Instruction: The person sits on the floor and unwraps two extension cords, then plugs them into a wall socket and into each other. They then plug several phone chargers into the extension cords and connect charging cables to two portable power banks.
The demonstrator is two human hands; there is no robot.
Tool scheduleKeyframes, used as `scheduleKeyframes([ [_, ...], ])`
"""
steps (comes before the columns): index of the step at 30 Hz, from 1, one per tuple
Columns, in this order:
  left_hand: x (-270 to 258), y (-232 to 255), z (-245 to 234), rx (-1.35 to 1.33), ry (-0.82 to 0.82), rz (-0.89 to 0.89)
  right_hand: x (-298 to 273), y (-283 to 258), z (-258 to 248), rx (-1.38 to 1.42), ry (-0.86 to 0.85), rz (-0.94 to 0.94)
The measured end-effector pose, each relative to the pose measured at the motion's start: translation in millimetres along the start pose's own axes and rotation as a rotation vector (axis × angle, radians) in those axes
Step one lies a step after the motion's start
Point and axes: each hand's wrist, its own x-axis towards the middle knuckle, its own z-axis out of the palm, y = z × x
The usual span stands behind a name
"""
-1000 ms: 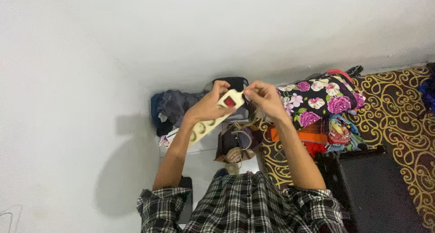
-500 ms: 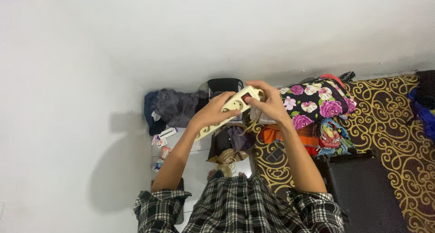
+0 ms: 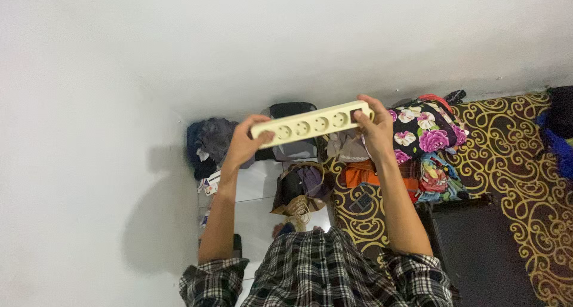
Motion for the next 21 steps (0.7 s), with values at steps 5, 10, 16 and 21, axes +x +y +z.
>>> scheduleKeyframes([
  [5,8,-18,11,-0.519,0.175,0.230,-5,18,5,-0.144,-0.137,-0.093],
  [10,8,-25,17,-0.652,0.256,0.193,-9,33,8,-0.033,-0.143,-0.121],
  [16,7,-43,40,-1.117,0.426,0.201,-29,31,23,-0.066,-0.122,-0.151],
  [21,20,-49,-1,-1.051,0.654,0.336,-43,34,-14,-0.205,-0.403,0.327],
])
